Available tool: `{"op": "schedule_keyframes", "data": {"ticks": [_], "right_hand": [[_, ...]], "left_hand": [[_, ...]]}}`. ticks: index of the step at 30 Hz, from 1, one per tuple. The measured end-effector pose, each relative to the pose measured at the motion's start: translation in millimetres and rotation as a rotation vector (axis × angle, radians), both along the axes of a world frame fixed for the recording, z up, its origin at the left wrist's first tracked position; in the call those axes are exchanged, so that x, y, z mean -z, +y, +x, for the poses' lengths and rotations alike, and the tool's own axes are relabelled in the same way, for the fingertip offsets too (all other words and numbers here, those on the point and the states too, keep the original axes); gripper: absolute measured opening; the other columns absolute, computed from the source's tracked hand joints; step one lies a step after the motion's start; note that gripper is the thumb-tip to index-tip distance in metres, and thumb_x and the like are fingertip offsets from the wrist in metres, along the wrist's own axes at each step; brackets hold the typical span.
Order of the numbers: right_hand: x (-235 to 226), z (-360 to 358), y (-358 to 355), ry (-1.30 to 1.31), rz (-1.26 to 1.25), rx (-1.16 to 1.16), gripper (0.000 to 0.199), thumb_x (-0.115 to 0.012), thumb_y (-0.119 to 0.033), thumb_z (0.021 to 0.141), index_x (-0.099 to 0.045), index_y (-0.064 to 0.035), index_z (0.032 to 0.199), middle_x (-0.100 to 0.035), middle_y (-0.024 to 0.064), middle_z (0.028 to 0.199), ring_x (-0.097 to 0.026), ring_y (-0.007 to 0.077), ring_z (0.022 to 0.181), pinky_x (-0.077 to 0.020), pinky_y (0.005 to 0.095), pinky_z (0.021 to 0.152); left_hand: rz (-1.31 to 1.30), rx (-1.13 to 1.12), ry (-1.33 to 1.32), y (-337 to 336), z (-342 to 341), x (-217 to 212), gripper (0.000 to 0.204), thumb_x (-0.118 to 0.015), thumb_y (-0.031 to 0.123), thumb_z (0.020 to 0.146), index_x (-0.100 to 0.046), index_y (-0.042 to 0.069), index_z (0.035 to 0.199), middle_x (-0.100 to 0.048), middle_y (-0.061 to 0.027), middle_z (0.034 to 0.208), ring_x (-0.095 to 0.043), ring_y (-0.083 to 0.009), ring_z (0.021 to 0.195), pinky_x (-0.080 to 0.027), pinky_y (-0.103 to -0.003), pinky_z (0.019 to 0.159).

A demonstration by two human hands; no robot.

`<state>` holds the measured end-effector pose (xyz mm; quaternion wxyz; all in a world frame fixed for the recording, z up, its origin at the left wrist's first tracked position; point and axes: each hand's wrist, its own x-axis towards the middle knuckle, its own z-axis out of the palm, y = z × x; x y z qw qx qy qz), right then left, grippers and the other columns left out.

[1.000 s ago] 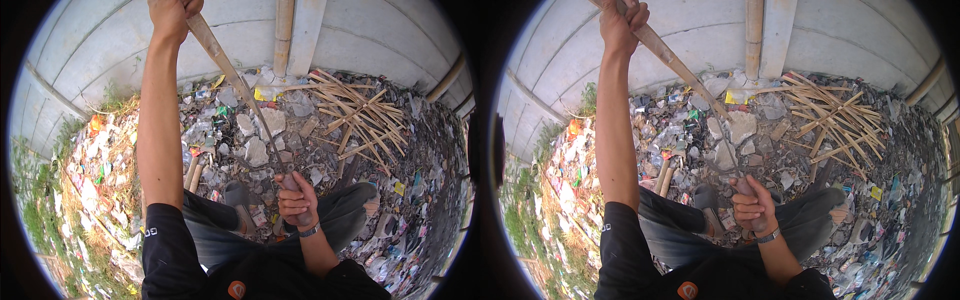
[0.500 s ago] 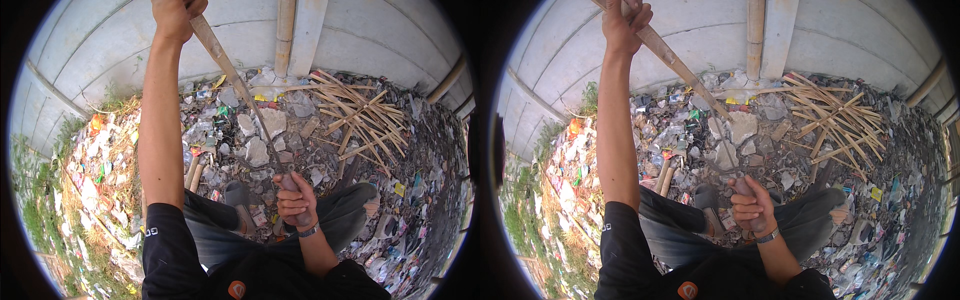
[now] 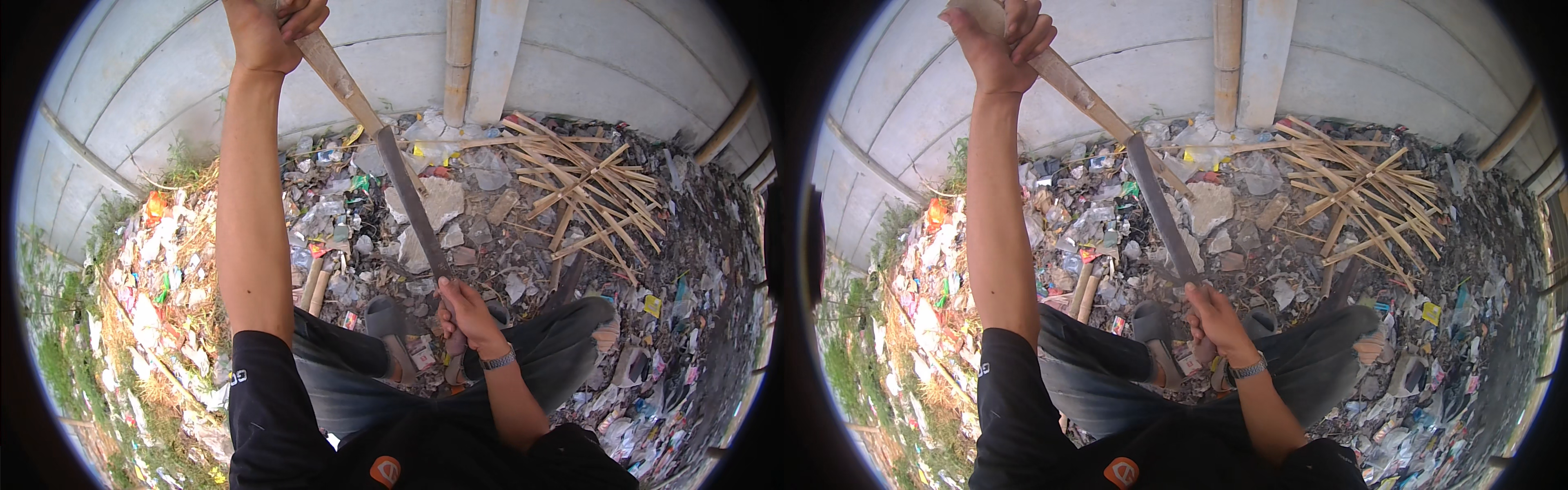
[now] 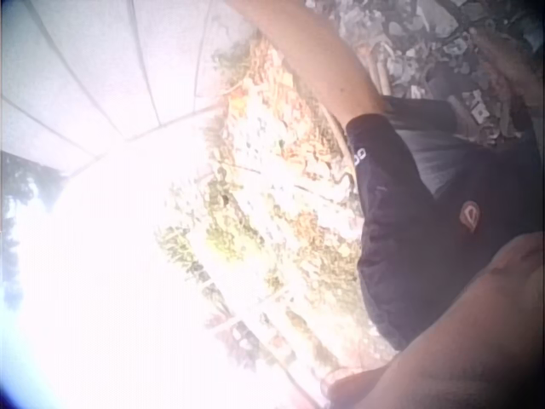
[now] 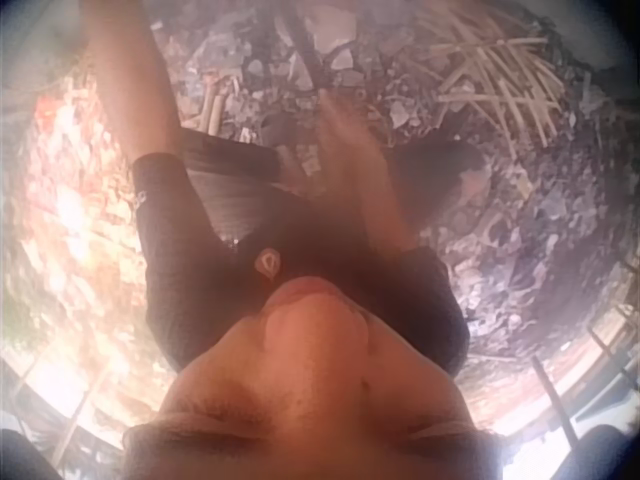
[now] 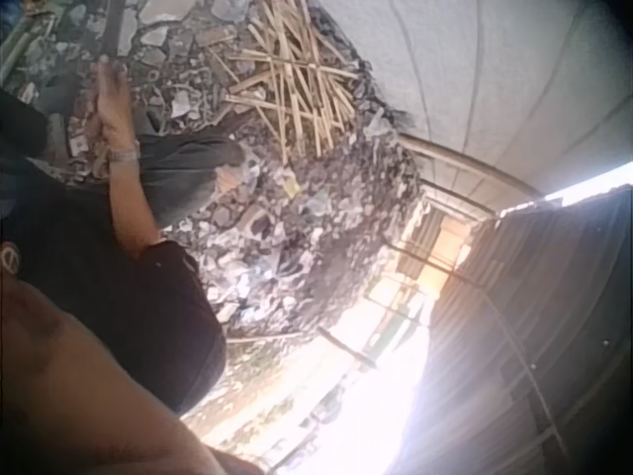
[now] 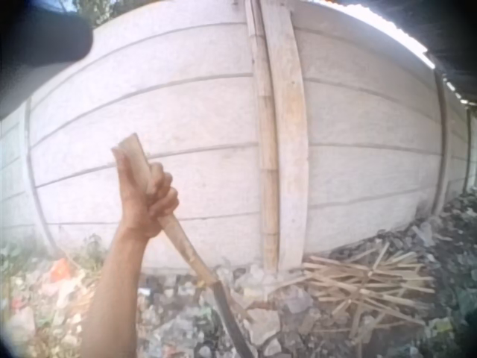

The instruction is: The person sits on a debris-covered ground and uses a machete to split bamboo poles into thin strips. They repeatedly position the bamboo vertically, strike it with the blade to split it, and then separate the resulting strips by hand.

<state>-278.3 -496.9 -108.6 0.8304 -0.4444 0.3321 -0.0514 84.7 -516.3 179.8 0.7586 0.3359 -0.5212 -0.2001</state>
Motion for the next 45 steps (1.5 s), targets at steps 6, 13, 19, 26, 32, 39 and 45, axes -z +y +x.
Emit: {"op": "schedule_keyframes", "data": {"ticks": [6,13,19,26,32,39,45], "right_hand": [[17,1,-17,-0.355,0.793,-0.219,0.054,-0.045,-0.063,0.102,-0.051,-0.0107,0.092,-0.034,-0.0086,0.057,-0.032,0.0027,0.040,-0.0333,0.0237,0.039],[-2,34,-25,-0.276,0.682,-0.036,0.054,-0.046,-0.065,0.101,-0.053,-0.0119,0.092,-0.034,-0.0103,0.057,-0.030,0.0015,0.039,-0.0324,0.0218,0.039],[-19,60,-22,-0.237,0.572,0.079,0.053,-0.051,-0.066,0.098,-0.054,-0.0129,0.091,-0.036,-0.0108,0.058,-0.033,0.0007,0.041,-0.0338,0.0224,0.042],[3,73,-32,-0.210,0.896,0.174,0.051,-0.054,-0.063,0.098,-0.055,-0.0133,0.089,-0.038,-0.0108,0.059,-0.034,0.0000,0.042,-0.0339,0.0207,0.044],[-46,82,-23,-0.459,0.898,-0.029,0.051,-0.059,-0.064,0.095,-0.050,-0.0137,0.089,-0.036,-0.0101,0.058,-0.033,0.0028,0.043,-0.0324,0.0221,0.045],[62,87,-31,-0.237,1.012,0.315,0.048,-0.062,-0.059,0.096,-0.053,-0.0126,0.085,-0.041,-0.0096,0.060,-0.040,0.0029,0.044,-0.0373,0.0227,0.048],[-37,100,6,-0.365,0.915,0.092,0.050,-0.059,-0.062,0.096,-0.052,-0.0136,0.086,-0.038,-0.0105,0.059,-0.036,0.0021,0.043,-0.0355,0.0208,0.047]], "left_hand": [[-0.013,0.001,0.040,2,-3,0,0.081,-0.031,0.097,0.078,-0.034,0.019,0.056,-0.026,0.0062,0.049,-0.026,-0.0081,0.038,-0.021,-0.024,0.040],[-0.019,0.171,-0.030,-7,-21,4,0.082,-0.031,0.096,0.080,-0.034,0.018,0.056,-0.026,0.0058,0.050,-0.025,-0.0084,0.038,-0.019,-0.024,0.041],[0.027,0.162,-0.024,-12,-41,1,0.083,-0.030,0.096,0.081,-0.035,0.016,0.056,-0.027,0.0050,0.050,-0.023,-0.0088,0.039,-0.018,-0.025,0.041],[-0.013,0.190,-0.016,-16,-42,7,0.082,-0.031,0.094,0.082,-0.036,0.016,0.057,-0.027,0.0050,0.050,-0.023,-0.0088,0.039,-0.019,-0.026,0.042],[-0.037,0.116,-0.026,-14,-39,6,0.081,-0.031,0.093,0.083,-0.036,0.016,0.058,-0.027,0.0051,0.050,-0.024,-0.0086,0.038,-0.018,-0.025,0.041],[-0.081,0.050,0.030,-4,-34,8,0.081,-0.032,0.092,0.085,-0.037,0.016,0.059,-0.027,0.0049,0.050,-0.024,-0.0090,0.038,-0.018,-0.025,0.040],[-0.159,0.226,-0.076,1,-25,12,0.075,-0.038,0.081,0.093,-0.053,0.012,0.068,-0.035,0.0028,0.052,-0.032,-0.0098,0.039,-0.025,-0.025,0.039]]}}
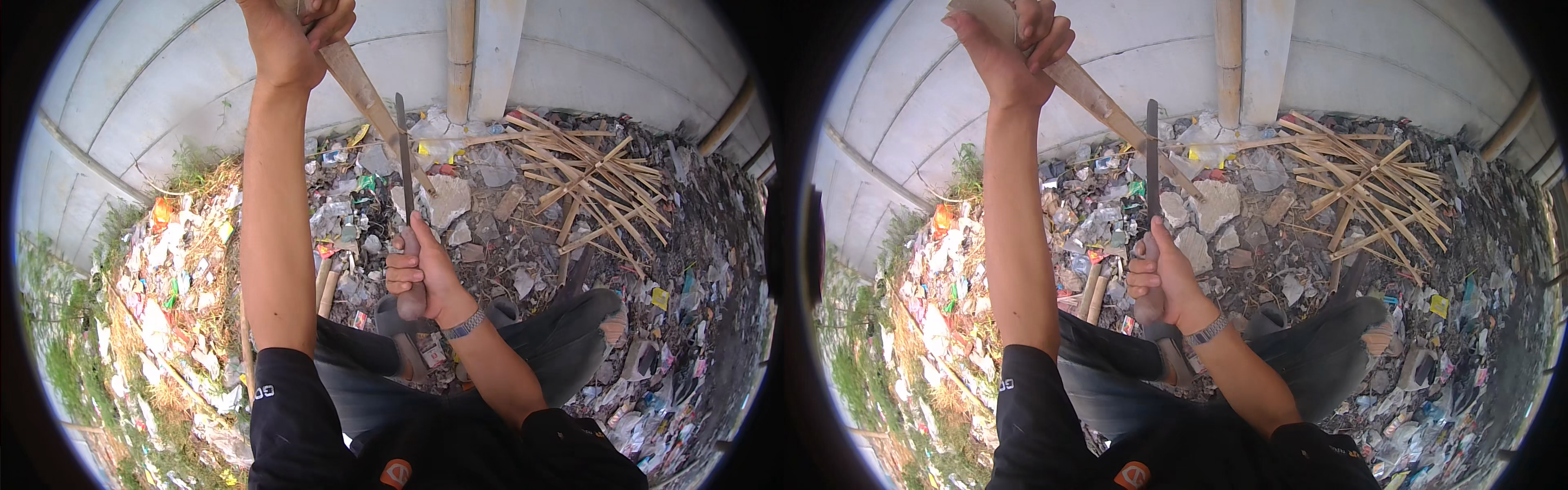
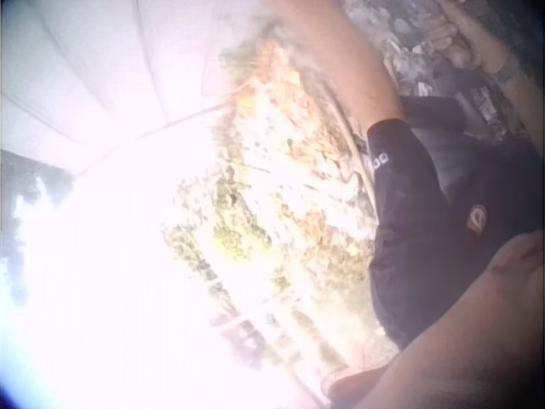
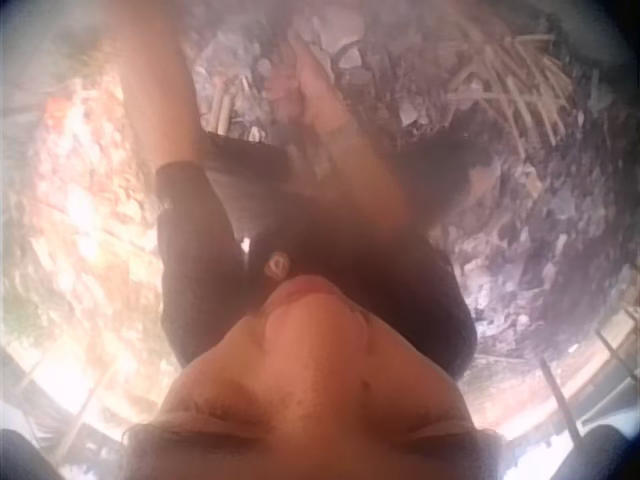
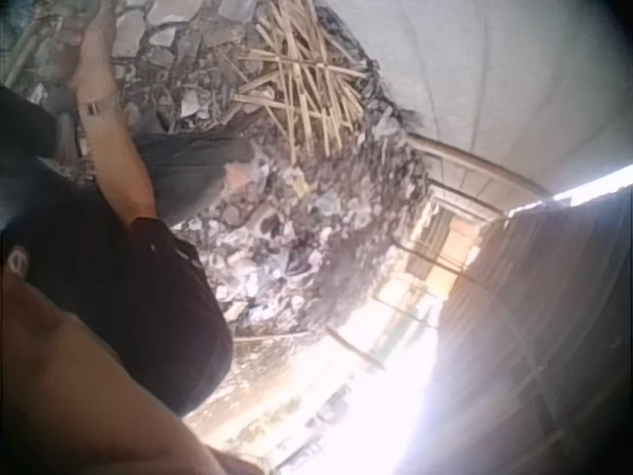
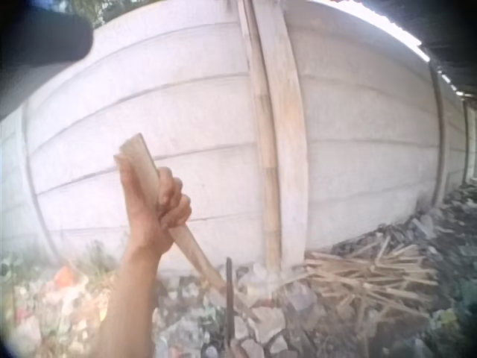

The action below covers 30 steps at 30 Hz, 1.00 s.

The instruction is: The person sits on a debris-covered ground and uses a machete to split bamboo poles into thin strips. They repeatedly position the bamboo vertically, strike it with the blade to split it, and then separate the resulting strips by hand.

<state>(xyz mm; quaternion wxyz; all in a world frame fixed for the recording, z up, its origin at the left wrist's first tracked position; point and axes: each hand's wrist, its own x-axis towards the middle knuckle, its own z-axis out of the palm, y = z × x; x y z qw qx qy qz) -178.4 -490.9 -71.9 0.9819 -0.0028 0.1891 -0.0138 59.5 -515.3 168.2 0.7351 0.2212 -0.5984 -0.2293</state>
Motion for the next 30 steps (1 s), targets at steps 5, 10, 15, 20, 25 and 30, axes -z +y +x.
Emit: {"op": "schedule_keyframes", "data": {"ticks": [5,10,15,20,25,30], "right_hand": [[11,4,-13,-0.038,-0.205,-0.052,0.052,-0.056,-0.066,0.096,-0.051,-0.0151,0.090,-0.037,-0.0096,0.058,-0.034,0.0031,0.042,-0.0321,0.0213,0.044],[2,10,-12,-0.046,-0.202,-0.067,0.050,-0.054,-0.062,0.099,-0.054,-0.0124,0.090,-0.037,-0.0115,0.059,-0.034,-0.0003,0.041,-0.0332,0.0196,0.042],[-17,15,-15,-0.198,0.008,-0.139,0.050,-0.060,-0.061,0.097,-0.053,-0.0117,0.088,-0.039,-0.0102,0.060,-0.039,0.0011,0.043,-0.0362,0.0217,0.046],[4,3,-24,-0.535,0.532,-0.192,0.049,-0.052,-0.056,0.103,-0.051,-0.0084,0.090,-0.037,-0.0091,0.061,-0.037,0.0018,0.044,-0.0377,0.0223,0.046],[1,5,-22,-0.083,-0.273,-0.116,0.050,-0.053,-0.061,0.100,-0.050,-0.0122,0.089,-0.038,-0.0097,0.059,-0.036,0.0019,0.042,-0.0352,0.0215,0.043],[31,9,-30,0.198,-0.501,-0.079,0.052,-0.059,-0.065,0.095,-0.051,-0.0148,0.086,-0.039,-0.0098,0.058,-0.035,0.0014,0.042,-0.0351,0.0226,0.044]], "left_hand": [[0.184,-0.372,0.033,28,-9,-6,0.087,-0.024,0.097,0.078,-0.034,0.012,0.064,-0.025,0.0035,0.057,-0.021,-0.0099,0.044,-0.022,-0.026,0.051],[0.168,-0.546,0.050,39,-6,3,0.087,-0.014,0.097,0.080,-0.030,0.013,0.062,-0.023,0.0026,0.057,-0.018,-0.0100,0.045,-0.019,-0.027,0.051],[0.170,-0.474,0.098,49,3,4,0.087,-0.013,0.096,0.081,-0.030,0.013,0.063,-0.023,0.0024,0.057,-0.018,-0.0100,0.045,-0.019,-0.026,0.051],[0.151,-0.428,0.053,45,5,4,0.087,-0.016,0.097,0.080,-0.030,0.013,0.063,-0.024,0.0023,0.057,-0.018,-0.0101,0.044,-0.019,-0.027,0.051],[0.188,-0.450,0.061,44,6,4,0.088,-0.018,0.098,0.078,-0.031,0.013,0.063,-0.024,0.0029,0.057,-0.018,-0.0098,0.044,-0.019,-0.027,0.051],[0.137,-0.469,0.074,58,10,10,0.088,-0.017,0.098,0.078,-0.030,0.013,0.063,-0.024,0.0026,0.057,-0.018,-0.0101,0.044,-0.019,-0.027,0.051]]}}
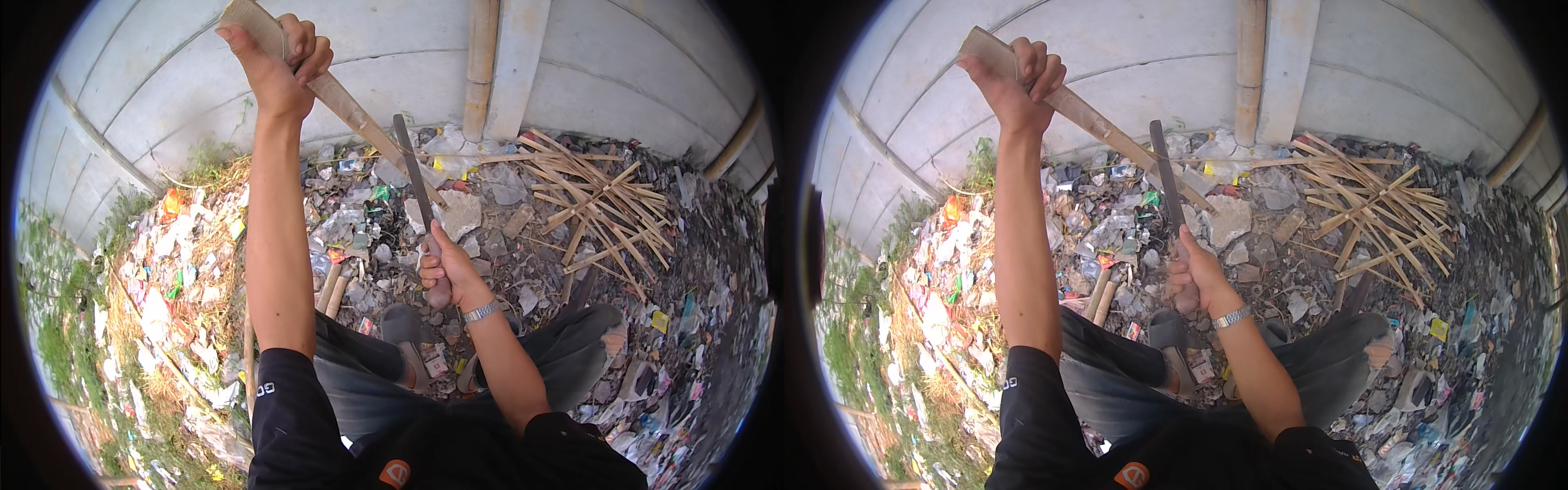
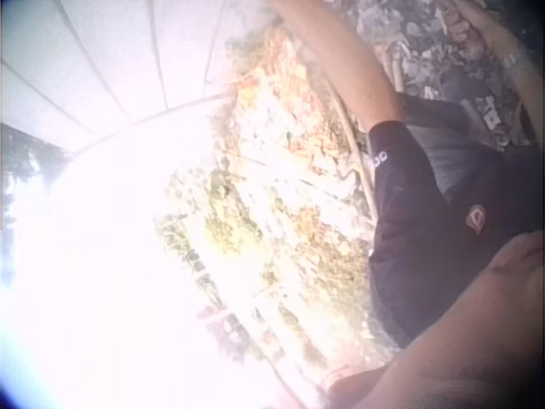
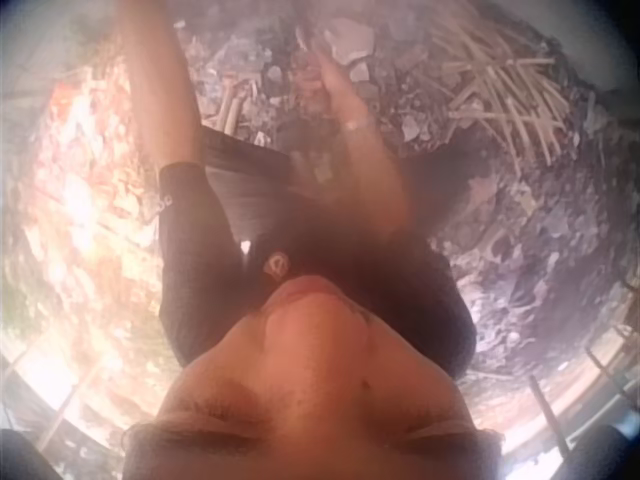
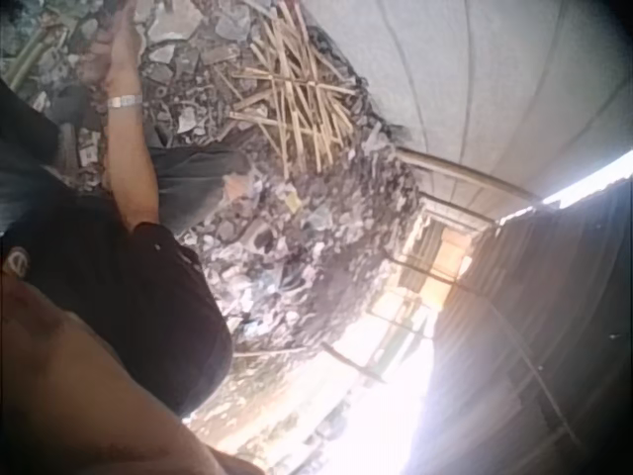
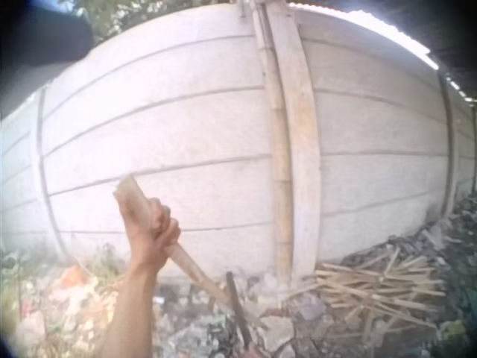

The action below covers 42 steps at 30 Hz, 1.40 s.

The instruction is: The person sits on a debris-covered ground and uses a machete to split bamboo poles into thin strips. They repeatedly position the bamboo vertically, strike it with the blade to split it, and then separate the resulting strips by hand.

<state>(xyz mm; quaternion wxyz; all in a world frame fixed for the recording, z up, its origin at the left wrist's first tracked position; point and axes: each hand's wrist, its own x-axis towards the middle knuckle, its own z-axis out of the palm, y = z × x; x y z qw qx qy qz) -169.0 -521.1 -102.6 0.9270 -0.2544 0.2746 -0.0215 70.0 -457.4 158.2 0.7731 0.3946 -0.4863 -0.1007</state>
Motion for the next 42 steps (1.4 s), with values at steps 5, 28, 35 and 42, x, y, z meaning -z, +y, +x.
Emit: {"op": "schedule_keyframes", "data": {"ticks": [5,28,35,42], "right_hand": [[75,7,-22,0.079,0.339,0.081,0.051,-0.064,-0.063,0.092,-0.051,-0.0150,0.084,-0.041,-0.0101,0.058,-0.037,0.0018,0.042,-0.0357,0.0220,0.046],[-46,15,12,-0.481,0.400,-0.240,0.054,-0.051,-0.065,0.099,-0.049,-0.0125,0.087,-0.039,-0.0081,0.060,-0.037,0.0035,0.044,-0.0339,0.0221,0.042],[19,6,-7,0.072,-0.110,-0.020,0.053,-0.064,-0.065,0.092,-0.048,-0.0139,0.091,-0.041,-0.0072,0.062,-0.041,0.0038,0.046,-0.0328,0.0227,0.045],[36,7,-17,-0.004,0.222,-0.016,0.050,-0.055,-0.062,0.099,-0.052,-0.0135,0.087,-0.036,-0.0113,0.057,-0.033,0.0007,0.041,-0.0329,0.0203,0.043]], "left_hand": [[0.003,-0.006,0.032,7,-1,3,0.088,-0.017,0.099,0.078,-0.030,0.013,0.063,-0.024,0.0025,0.057,-0.018,-0.0101,0.044,-0.020,-0.026,0.052],[-0.016,0.045,-0.013,5,-10,2,0.089,-0.023,0.100,0.076,-0.033,0.013,0.062,-0.025,0.0031,0.056,-0.020,-0.0093,0.044,-0.020,-0.027,0.051],[-0.042,0.000,0.000,16,1,9,0.088,-0.024,0.099,0.077,-0.034,0.012,0.061,-0.026,0.0026,0.056,-0.021,-0.0101,0.044,-0.019,-0.027,0.049],[-0.031,0.050,0.035,16,-4,8,0.088,-0.023,0.099,0.077,-0.032,0.012,0.062,-0.026,0.0027,0.056,-0.020,-0.0096,0.043,-0.019,-0.027,0.050]]}}
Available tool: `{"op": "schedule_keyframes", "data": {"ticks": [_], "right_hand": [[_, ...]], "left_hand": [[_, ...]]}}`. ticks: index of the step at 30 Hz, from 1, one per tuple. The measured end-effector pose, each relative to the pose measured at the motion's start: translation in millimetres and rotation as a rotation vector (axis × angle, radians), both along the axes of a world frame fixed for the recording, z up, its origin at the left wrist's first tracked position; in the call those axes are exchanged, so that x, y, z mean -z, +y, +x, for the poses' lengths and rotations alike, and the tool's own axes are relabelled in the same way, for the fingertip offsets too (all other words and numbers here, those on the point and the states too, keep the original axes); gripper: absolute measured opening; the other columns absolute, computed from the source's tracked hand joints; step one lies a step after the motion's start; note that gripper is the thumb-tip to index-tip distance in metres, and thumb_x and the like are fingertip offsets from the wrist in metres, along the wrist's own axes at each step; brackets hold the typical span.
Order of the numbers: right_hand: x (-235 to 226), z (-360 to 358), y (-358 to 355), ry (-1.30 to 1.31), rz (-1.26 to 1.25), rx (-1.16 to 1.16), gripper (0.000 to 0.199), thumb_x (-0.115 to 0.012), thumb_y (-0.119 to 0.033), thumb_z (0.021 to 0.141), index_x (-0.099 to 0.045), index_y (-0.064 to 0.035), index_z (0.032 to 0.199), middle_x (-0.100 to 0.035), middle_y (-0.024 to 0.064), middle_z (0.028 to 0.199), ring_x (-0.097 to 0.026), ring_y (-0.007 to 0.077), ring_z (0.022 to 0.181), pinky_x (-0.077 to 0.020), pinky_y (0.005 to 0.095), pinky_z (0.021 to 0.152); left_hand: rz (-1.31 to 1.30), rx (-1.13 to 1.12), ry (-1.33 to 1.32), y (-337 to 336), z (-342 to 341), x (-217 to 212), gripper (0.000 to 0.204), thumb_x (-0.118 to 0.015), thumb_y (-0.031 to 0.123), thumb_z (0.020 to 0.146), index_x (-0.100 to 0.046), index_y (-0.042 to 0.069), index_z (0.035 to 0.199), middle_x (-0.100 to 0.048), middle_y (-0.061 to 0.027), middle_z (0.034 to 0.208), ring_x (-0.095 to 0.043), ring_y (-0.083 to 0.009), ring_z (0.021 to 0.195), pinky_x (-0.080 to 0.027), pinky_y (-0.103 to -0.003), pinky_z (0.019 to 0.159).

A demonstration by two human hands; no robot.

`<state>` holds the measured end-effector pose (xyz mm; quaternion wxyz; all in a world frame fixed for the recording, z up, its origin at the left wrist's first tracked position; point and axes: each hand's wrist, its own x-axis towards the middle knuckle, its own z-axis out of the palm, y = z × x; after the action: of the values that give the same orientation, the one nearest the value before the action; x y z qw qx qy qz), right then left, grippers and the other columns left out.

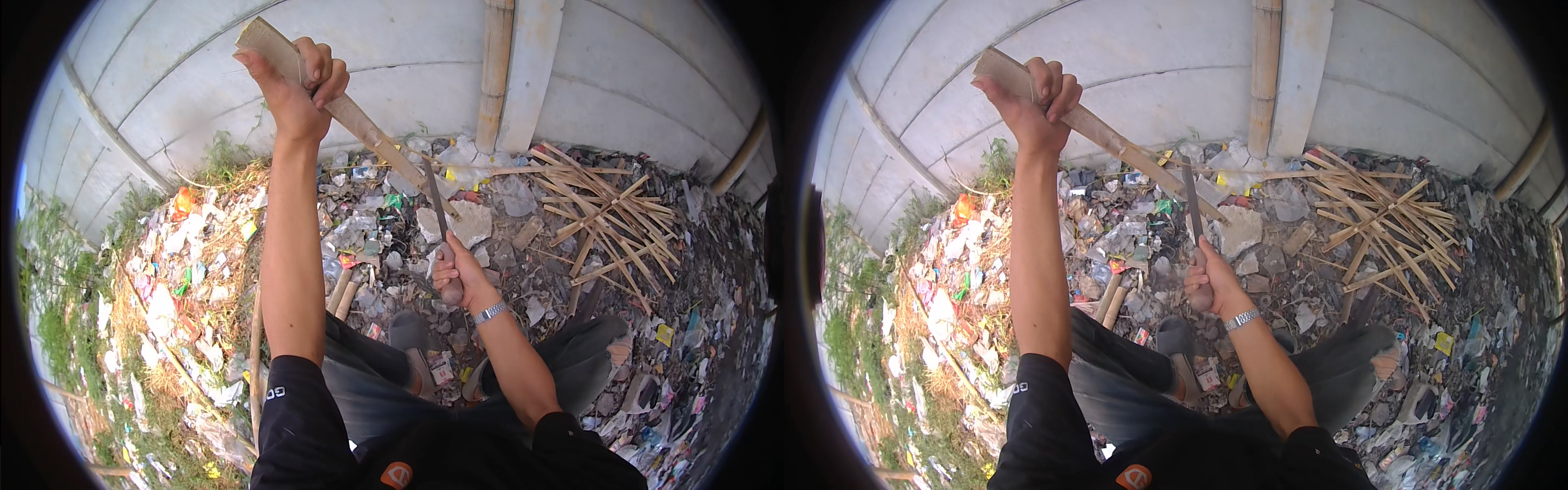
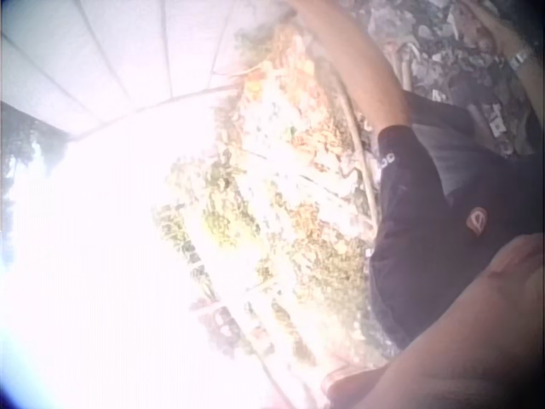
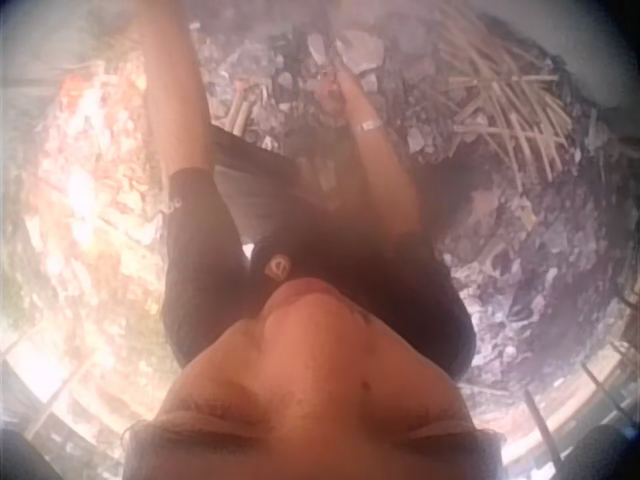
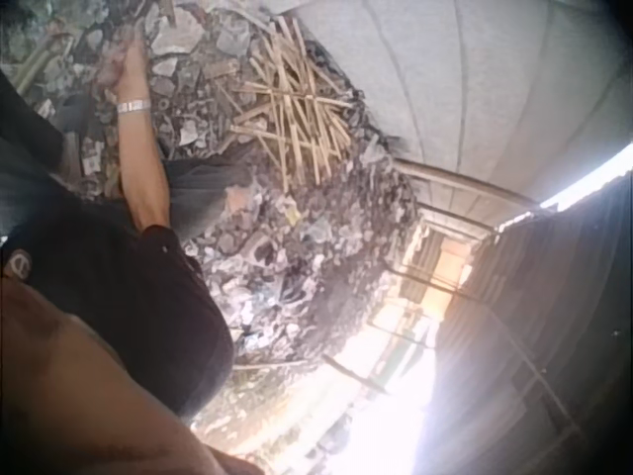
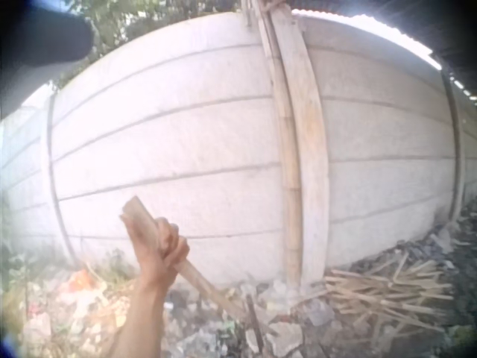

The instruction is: The person sits on a debris-covered ground and uses a machete to split bamboo poles into thin strips. They repeatedly position the bamboo vertically, strike it with the blade to split it, and then separate the resulting strips by hand.

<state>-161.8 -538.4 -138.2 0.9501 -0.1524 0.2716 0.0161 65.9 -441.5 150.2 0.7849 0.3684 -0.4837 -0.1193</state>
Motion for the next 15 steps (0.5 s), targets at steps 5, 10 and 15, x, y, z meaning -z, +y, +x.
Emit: {"op": "schedule_keyframes", "data": {"ticks": [5,10,15], "right_hand": [[-162,5,45,-0.409,0.005,-0.173,0.051,-0.048,-0.061,0.102,-0.051,-0.0121,0.088,-0.035,-0.0124,0.056,-0.032,-0.0011,0.040,-0.0309,0.0194,0.040],[-159,7,30,-0.592,0.114,-0.271,0.053,-0.042,-0.061,0.104,-0.050,-0.0107,0.092,-0.035,-0.0120,0.058,-0.033,-0.0010,0.040,-0.0330,0.0186,0.040],[-146,0,21,-0.727,0.586,-0.313,0.053,-0.038,-0.059,0.106,-0.047,-0.0083,0.094,-0.036,-0.0098,0.060,-0.035,-0.0002,0.041,-0.0365,0.0195,0.041]], "left_hand": [[0.007,-0.013,-0.052,-10,-8,-1,0.088,-0.024,0.099,0.077,-0.033,0.012,0.062,-0.027,0.0031,0.056,-0.021,-0.0092,0.043,-0.018,-0.026,0.050],[-0.018,0.006,-0.065,-11,-2,-7,0.088,-0.024,0.097,0.079,-0.036,0.012,0.061,-0.028,0.0026,0.055,-0.025,-0.0103,0.043,-0.020,-0.027,0.049],[-0.092,-0.200,-0.121,-21,-2,1,0.091,-0.022,0.091,0.087,-0.054,0.007,0.071,-0.045,-0.0025,0.059,-0.049,-0.0177,0.054,-0.040,-0.031,0.059]]}}
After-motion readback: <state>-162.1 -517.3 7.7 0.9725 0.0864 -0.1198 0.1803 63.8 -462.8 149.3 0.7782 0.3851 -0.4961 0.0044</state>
